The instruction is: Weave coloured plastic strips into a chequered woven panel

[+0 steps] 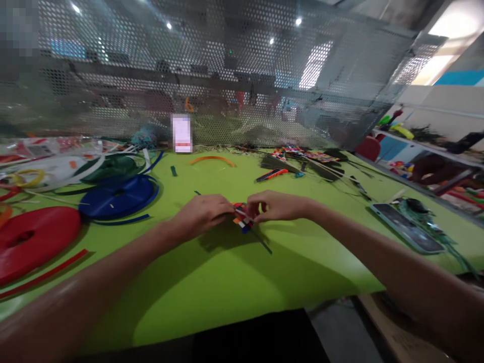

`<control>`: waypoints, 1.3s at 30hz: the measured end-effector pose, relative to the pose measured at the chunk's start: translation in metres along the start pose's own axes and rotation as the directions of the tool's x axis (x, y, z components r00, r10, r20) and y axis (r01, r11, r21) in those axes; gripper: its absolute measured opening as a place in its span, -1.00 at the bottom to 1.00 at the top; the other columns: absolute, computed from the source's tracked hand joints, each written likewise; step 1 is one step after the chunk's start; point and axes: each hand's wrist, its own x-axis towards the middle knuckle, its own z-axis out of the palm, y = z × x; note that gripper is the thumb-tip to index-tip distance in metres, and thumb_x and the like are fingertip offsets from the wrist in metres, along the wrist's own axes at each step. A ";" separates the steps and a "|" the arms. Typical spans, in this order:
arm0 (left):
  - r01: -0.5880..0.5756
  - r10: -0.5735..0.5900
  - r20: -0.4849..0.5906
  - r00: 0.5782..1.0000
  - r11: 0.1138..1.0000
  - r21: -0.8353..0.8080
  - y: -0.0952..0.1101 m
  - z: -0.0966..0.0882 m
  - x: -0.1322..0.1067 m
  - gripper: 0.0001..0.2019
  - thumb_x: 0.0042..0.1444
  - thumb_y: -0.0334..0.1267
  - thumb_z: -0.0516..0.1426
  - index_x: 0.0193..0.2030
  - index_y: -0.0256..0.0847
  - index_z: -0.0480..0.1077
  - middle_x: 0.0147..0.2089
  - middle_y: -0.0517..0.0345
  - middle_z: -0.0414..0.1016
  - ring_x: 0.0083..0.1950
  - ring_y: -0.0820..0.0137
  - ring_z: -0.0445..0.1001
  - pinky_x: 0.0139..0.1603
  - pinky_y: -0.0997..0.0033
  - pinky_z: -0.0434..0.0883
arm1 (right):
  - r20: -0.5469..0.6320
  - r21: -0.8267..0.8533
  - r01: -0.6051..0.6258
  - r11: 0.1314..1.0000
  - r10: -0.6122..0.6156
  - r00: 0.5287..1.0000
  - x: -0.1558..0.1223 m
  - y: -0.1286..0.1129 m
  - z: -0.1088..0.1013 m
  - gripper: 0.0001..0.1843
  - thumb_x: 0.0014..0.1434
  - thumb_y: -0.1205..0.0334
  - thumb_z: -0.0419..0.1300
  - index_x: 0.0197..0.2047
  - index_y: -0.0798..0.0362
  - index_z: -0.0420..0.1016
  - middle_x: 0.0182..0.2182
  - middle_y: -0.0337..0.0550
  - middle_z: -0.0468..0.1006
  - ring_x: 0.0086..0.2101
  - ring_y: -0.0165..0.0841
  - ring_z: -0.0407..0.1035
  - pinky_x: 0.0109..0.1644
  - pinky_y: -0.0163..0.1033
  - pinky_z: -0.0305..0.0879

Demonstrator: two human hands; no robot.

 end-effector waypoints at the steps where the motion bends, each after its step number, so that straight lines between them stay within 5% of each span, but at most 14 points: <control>1: 0.019 -0.020 -0.038 0.999 0.999 -0.029 0.001 -0.004 0.001 -0.77 0.37 -0.30 0.04 -0.04 -0.22 0.53 -0.17 0.00 0.64 -0.18 0.34 0.59 -0.19 0.42 0.48 | -0.148 0.018 0.038 0.999 -0.035 0.988 -0.008 -0.003 0.001 -0.83 0.21 0.27 0.27 -0.12 0.13 0.52 -0.20 -0.13 0.58 -0.25 -0.37 0.42 -0.18 -0.28 0.32; 3: 0.081 -0.093 -0.107 0.990 0.991 -0.109 0.004 -0.012 0.004 -0.78 0.36 -0.28 0.07 -0.07 -0.25 0.55 -0.16 0.00 0.66 -0.16 0.34 0.60 -0.14 0.41 0.48 | -0.361 -0.009 0.132 0.991 -0.127 0.924 -0.020 -0.008 0.001 -0.80 0.22 0.20 0.29 -0.12 0.10 0.51 -0.17 -0.10 0.56 -0.24 -0.36 0.42 -0.16 -0.24 0.36; 6: 0.196 -0.249 -0.202 0.947 0.948 -0.251 0.007 -0.023 0.009 -0.82 0.29 -0.23 0.17 -0.15 -0.27 0.57 -0.24 0.04 0.67 -0.27 0.37 0.60 -0.23 0.45 0.48 | -0.472 -0.070 0.195 0.978 -0.205 0.858 -0.030 -0.013 0.005 -0.78 0.25 0.25 0.24 -0.03 0.05 0.51 -0.07 -0.06 0.55 -0.13 -0.32 0.45 -0.09 -0.21 0.41; 9: 0.301 -0.413 -0.240 0.879 0.869 -0.393 0.009 -0.029 0.011 -0.82 0.17 -0.20 0.26 -0.22 -0.28 0.60 -0.30 0.07 0.67 -0.34 0.38 0.58 -0.31 0.48 0.48 | -0.589 0.026 0.197 0.980 -0.144 0.795 -0.031 -0.014 0.014 -0.70 0.22 0.26 0.25 0.04 0.00 0.50 -0.01 -0.05 0.55 -0.12 -0.30 0.48 -0.08 -0.19 0.47; 12: 0.375 -0.553 -0.165 0.816 0.726 -0.576 0.010 -0.031 0.012 -0.79 0.11 -0.20 0.26 -0.22 -0.30 0.62 -0.31 0.08 0.67 -0.37 0.39 0.57 -0.32 0.47 0.51 | -0.698 0.195 0.219 0.956 -0.021 0.716 -0.025 -0.013 0.025 -0.70 0.16 0.17 0.32 -0.02 0.00 0.52 -0.14 -0.08 0.61 -0.23 -0.30 0.52 -0.16 -0.19 0.51; 16: 0.447 -0.654 -0.023 0.756 0.541 -0.713 0.011 -0.033 0.013 -0.78 0.05 -0.20 0.26 -0.27 -0.33 0.61 -0.37 0.10 0.64 -0.46 0.45 0.49 -0.43 0.50 0.48 | -0.775 0.185 0.187 0.965 0.026 0.632 -0.014 -0.016 0.032 -0.87 0.14 0.16 0.33 -0.27 0.02 0.56 -0.33 -0.12 0.64 -0.33 -0.30 0.51 -0.27 -0.21 0.45; 26: 0.550 -0.693 0.125 0.710 0.436 -0.712 0.004 -0.036 0.010 -0.73 0.12 -0.10 0.23 -0.37 -0.31 0.50 -0.47 0.20 0.45 -0.49 0.52 0.32 -0.49 0.54 0.28 | -0.557 0.366 0.079 0.927 0.150 0.816 0.004 -0.014 0.035 -0.64 0.20 -0.08 0.25 -0.39 0.05 0.46 -0.53 -0.23 0.48 -0.55 -0.43 0.27 -0.52 -0.30 0.19; 33: 0.570 -0.634 0.171 0.754 0.503 -0.650 -0.005 -0.034 0.007 -0.62 0.24 -0.02 0.13 -0.47 -0.28 0.39 -0.51 0.25 0.36 -0.50 0.54 0.25 -0.51 0.56 0.19 | -0.517 0.469 0.083 0.879 0.197 0.833 0.004 -0.011 0.039 -0.70 0.16 0.01 0.27 -0.43 0.06 0.42 -0.61 -0.31 0.40 -0.62 -0.50 0.17 -0.55 -0.32 0.05; 39: 0.559 -0.481 0.339 0.809 0.446 -0.699 -0.005 -0.035 0.006 -0.69 0.11 -0.14 0.28 -0.05 -0.25 0.52 -0.16 0.10 0.60 -0.28 0.42 0.49 -0.29 0.47 0.44 | -0.590 0.524 0.163 0.836 0.218 0.777 0.004 -0.006 0.043 -0.78 0.11 0.12 0.25 -0.47 0.05 0.42 -0.65 -0.35 0.35 -0.63 -0.51 0.18 -0.58 -0.34 0.04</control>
